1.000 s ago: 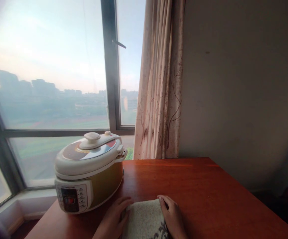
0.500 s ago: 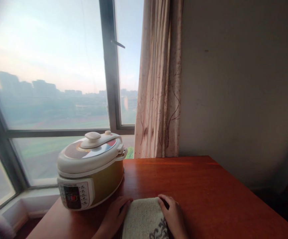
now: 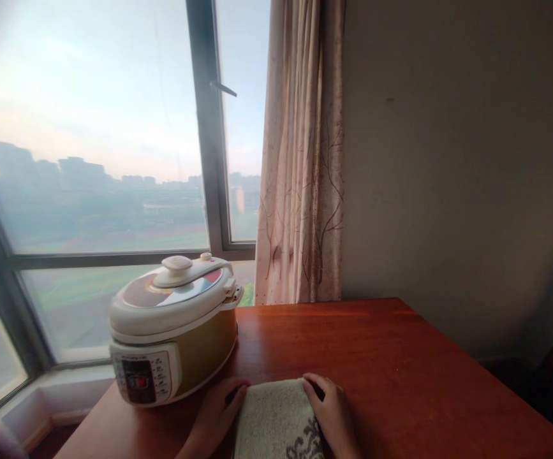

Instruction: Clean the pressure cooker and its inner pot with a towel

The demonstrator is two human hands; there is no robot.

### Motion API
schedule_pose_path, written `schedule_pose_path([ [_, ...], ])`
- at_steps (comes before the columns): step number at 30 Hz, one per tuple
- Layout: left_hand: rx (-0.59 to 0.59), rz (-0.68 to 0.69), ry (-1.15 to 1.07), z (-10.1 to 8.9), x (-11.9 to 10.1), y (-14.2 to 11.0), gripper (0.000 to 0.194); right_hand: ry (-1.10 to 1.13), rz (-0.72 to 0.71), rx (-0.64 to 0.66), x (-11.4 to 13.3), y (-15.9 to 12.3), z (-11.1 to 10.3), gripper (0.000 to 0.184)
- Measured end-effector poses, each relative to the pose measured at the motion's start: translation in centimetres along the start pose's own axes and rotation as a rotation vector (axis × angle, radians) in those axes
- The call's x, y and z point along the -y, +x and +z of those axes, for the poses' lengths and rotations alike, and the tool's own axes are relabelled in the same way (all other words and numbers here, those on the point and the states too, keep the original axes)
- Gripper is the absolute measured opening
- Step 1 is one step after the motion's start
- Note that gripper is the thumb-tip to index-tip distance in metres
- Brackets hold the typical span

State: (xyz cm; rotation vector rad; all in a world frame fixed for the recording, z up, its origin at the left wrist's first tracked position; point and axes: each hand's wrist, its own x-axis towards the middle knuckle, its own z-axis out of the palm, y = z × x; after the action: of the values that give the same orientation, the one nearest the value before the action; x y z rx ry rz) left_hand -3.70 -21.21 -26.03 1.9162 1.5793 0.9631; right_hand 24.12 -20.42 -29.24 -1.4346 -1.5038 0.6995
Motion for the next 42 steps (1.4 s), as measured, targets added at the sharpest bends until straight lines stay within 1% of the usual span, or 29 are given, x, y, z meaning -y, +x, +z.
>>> schedule_pose_path([
  [4, 0.015, 0.011, -0.010, 0.02, 0.22, -0.02, 0.037, 0.011, -0.003, -0.008, 0.06, 0.02, -0.01, 0.051],
  [9, 0.006, 0.013, -0.010, 0.21, 0.35, -0.02, 0.038, 0.007, -0.005, -0.014, -0.20, 0.09, 0.16, 0.055],
  [15, 0.017, 0.011, 0.001, 0.13, 0.42, -0.02, 0.038, 0.019, 0.002, -0.015, -0.26, 0.07, 0.21, 0.054],
  [20, -0.001, -0.009, 0.019, 0.27, 0.67, -0.08, 0.037, 0.029, 0.005, -0.021, -0.15, 0.03, 0.20, 0.053],
  [24, 0.017, -0.003, 0.010, 0.41, 0.79, -0.02, 0.037, 0.010, 0.004, -0.016, 0.01, -0.03, 0.15, 0.053],
  [35, 0.013, -0.007, -0.008, -0.04, 0.18, -0.15, 0.035, 0.023, -0.008, -0.014, -0.39, 0.04, 0.27, 0.054],
  [42, 0.003, 0.007, -0.002, 0.09, 0.36, -0.07, 0.036, 0.030, -0.016, -0.011, -0.75, 0.21, 0.34, 0.055],
])
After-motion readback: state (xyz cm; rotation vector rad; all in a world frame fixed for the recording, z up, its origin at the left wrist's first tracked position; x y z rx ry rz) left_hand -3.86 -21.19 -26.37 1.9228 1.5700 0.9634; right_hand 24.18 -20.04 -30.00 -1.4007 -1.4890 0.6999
